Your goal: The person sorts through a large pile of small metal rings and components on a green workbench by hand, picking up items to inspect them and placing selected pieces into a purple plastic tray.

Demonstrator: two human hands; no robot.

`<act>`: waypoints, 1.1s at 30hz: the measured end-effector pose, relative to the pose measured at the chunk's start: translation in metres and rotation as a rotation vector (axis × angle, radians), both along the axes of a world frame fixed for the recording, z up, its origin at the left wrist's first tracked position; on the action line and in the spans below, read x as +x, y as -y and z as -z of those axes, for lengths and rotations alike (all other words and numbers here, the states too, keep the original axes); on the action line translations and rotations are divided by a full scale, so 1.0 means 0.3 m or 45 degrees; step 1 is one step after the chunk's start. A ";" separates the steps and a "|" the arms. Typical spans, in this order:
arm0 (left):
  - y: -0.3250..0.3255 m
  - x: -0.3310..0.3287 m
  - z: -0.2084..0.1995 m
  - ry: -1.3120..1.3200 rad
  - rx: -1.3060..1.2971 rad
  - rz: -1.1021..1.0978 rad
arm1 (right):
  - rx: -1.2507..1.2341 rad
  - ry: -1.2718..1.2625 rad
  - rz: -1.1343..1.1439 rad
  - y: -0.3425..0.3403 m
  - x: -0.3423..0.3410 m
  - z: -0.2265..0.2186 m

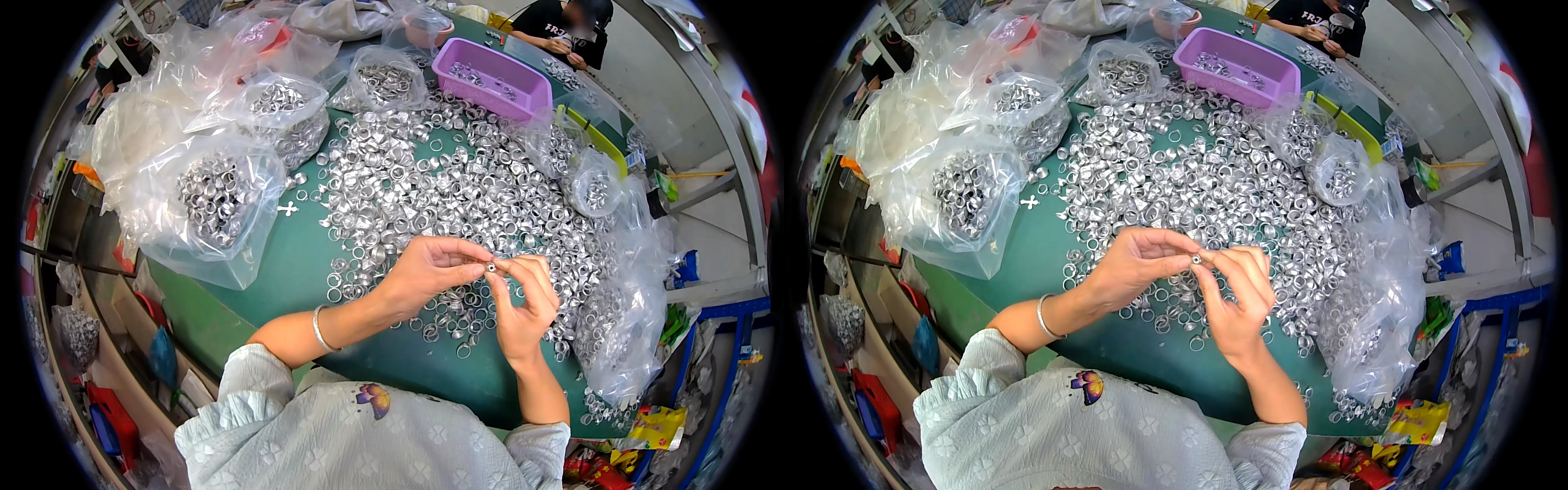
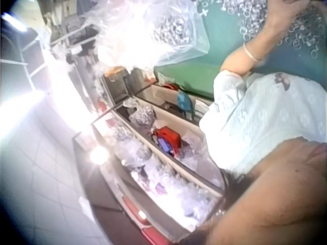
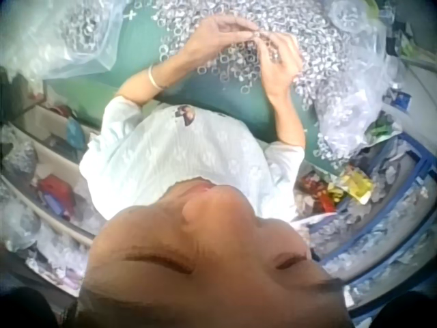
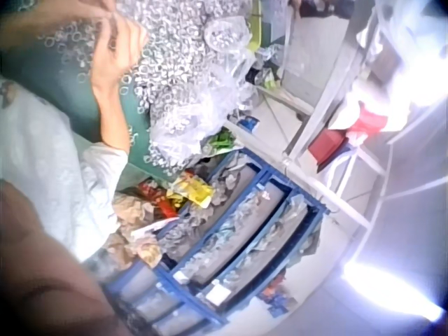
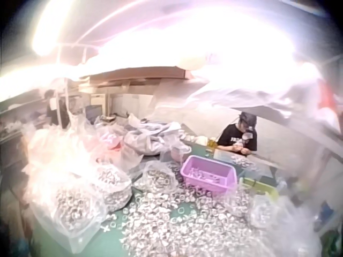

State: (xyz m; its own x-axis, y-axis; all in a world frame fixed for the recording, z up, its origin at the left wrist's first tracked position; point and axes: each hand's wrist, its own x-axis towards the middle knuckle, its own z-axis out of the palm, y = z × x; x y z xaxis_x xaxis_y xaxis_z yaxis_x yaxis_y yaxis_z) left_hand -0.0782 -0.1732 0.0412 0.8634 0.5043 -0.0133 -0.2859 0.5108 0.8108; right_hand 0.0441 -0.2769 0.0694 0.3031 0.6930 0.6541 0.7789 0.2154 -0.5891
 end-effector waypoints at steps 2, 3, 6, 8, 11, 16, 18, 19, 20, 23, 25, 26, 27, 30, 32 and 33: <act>0.002 -0.003 -0.004 -0.006 -0.027 -0.002 | -0.009 0.021 -0.009 0.001 0.001 0.002; 0.000 -0.001 -0.008 -0.003 -0.037 -0.001 | -0.005 0.031 -0.009 0.000 0.003 0.001; 0.003 0.005 0.000 -0.027 -0.020 -0.018 | -0.015 0.042 -0.018 -0.008 0.005 0.000; 0.006 0.012 0.019 -0.060 -0.022 -0.029 | -0.051 0.025 -0.034 -0.009 0.004 0.000; 0.006 0.046 0.056 -0.104 -0.025 -0.041 | -0.213 -0.056 0.003 0.002 0.018 0.013; -0.003 0.064 0.089 -0.113 -0.022 -0.096 | -0.355 -0.125 0.005 -0.031 0.084 0.045; -0.005 0.072 0.108 -0.145 -0.021 -0.166 | -0.437 -0.345 0.047 -0.057 0.168 0.064; 0.001 0.066 0.122 -0.170 -0.010 -0.190 | -0.441 -0.660 -0.002 -0.077 0.213 0.068; 0.010 0.059 0.143 -0.194 0.016 -0.176 | -0.441 -0.975 -0.058 -0.106 0.267 0.065; 0.058 0.041 0.217 -0.258 0.082 -0.140 | -0.401 -1.353 -0.200 -0.213 0.448 0.077; 0.092 0.033 0.251 -0.288 0.140 -0.116 | -0.316 -1.521 -0.228 -0.289 0.544 0.081; 0.108 0.032 0.261 -0.316 0.232 -0.113 | -0.275 -1.625 -0.249 -0.322 0.585 0.078; 0.120 0.033 0.265 -0.341 0.326 -0.113 | -0.258 -1.591 -0.256 -0.356 0.615 0.063; 0.154 0.047 0.288 -0.277 0.581 -0.278 | -0.244 -1.510 -0.161 -0.467 0.696 0.027; 0.156 0.045 0.294 -0.272 0.737 -0.295 | -0.202 -1.439 -0.135 -0.533 0.780 -0.001; 0.160 0.042 0.296 -0.241 0.766 -0.326 | -0.188 -1.405 -0.125 -0.574 0.830 -0.006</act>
State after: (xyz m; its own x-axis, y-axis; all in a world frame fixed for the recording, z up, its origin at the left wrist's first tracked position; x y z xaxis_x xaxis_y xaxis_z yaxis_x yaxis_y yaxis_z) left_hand -0.0657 -0.2212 -0.0476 0.7264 0.6593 0.1940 -0.1628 -0.1093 0.9806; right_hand 0.2930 -0.1048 0.0712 0.6065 0.7945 -0.0306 -0.2034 0.1179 -0.9720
